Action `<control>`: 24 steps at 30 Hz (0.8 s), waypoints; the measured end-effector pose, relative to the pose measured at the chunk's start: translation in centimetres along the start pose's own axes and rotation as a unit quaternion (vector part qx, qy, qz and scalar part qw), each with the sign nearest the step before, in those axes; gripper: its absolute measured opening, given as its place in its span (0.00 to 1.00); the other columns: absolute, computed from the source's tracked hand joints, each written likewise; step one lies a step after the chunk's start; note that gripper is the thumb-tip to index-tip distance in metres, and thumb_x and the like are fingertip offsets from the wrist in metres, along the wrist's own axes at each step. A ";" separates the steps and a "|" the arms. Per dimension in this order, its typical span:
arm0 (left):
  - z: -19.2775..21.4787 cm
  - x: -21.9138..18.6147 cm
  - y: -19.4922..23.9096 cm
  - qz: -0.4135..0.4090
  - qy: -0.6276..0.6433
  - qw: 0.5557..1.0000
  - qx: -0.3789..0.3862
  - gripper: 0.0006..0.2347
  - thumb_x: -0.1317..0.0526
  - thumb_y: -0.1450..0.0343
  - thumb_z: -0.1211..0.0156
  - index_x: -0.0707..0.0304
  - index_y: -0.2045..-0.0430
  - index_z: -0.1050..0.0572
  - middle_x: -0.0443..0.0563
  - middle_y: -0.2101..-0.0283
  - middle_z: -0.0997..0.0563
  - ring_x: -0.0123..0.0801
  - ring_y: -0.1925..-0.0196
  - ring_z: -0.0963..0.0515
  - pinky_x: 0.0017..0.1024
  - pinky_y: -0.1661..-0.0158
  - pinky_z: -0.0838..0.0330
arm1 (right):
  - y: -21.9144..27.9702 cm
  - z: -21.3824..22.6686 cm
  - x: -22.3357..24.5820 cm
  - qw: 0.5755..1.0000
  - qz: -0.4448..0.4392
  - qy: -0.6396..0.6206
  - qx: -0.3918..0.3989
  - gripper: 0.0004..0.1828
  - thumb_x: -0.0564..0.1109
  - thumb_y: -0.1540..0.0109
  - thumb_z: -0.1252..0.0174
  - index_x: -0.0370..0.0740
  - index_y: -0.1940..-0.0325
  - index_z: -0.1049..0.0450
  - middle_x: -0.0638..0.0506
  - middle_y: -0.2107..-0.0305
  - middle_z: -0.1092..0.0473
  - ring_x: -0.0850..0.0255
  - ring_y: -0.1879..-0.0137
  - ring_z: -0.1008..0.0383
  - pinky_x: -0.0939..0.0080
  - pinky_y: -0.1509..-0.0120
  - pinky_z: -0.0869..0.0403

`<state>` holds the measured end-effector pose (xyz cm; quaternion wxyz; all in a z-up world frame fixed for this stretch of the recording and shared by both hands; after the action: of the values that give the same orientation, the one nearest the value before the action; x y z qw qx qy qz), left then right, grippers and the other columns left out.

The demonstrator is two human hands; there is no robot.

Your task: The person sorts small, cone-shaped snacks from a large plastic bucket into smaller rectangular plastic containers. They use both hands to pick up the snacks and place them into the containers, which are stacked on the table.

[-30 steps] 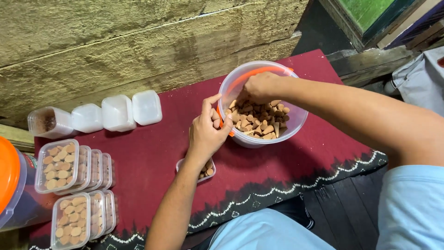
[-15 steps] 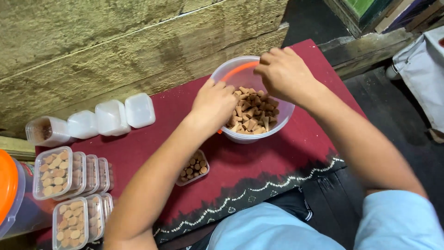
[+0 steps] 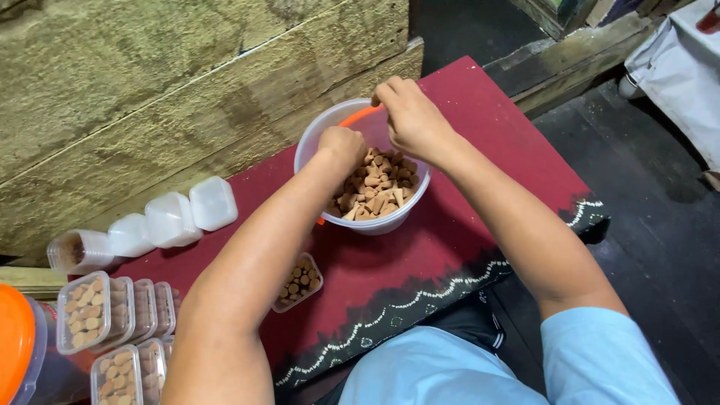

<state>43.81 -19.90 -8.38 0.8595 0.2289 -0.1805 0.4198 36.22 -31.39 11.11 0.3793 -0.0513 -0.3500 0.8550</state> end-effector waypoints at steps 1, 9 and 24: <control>0.0 0.1 -0.3 0.001 0.000 1.000 -0.001 0.12 0.64 0.29 0.51 0.56 0.68 0.16 0.47 0.68 0.15 0.45 0.62 0.15 0.50 0.73 0.24 | 0.1 0.0 -0.1 1.000 0.001 0.001 0.000 0.12 0.34 0.41 0.51 0.43 0.55 0.33 0.46 0.63 0.37 0.45 0.57 0.31 0.48 0.53 0.29; 3.2 0.4 1.9 -0.052 -0.108 0.993 0.019 0.16 0.64 0.26 0.59 0.52 0.58 0.18 0.40 0.57 0.14 0.40 0.56 0.15 0.47 0.67 0.21 | 0.0 -0.1 0.1 0.998 -0.021 -0.036 0.042 0.11 0.33 0.41 0.50 0.39 0.55 0.33 0.43 0.59 0.36 0.42 0.54 0.32 0.49 0.48 0.30; 1.9 -0.7 2.8 -0.077 -0.125 0.989 0.034 0.15 0.65 0.28 0.55 0.47 0.60 0.17 0.38 0.60 0.14 0.43 0.60 0.16 0.52 0.72 0.23 | 0.0 -0.3 -0.1 0.993 -0.056 -0.059 0.081 0.12 0.35 0.43 0.44 0.40 0.56 0.32 0.45 0.57 0.36 0.42 0.50 0.33 0.48 0.43 0.28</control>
<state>40.91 -19.89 -6.52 0.8519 0.3215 -0.2538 0.3262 36.45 -31.30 10.88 0.4083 0.0495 -0.3036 0.8595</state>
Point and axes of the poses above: each hand's wrist, its own y-axis away from the middle knuckle, its own z-axis out of the back of the hand, x = y × z, the point moved 8 cm from there along -y, towards the middle knuckle
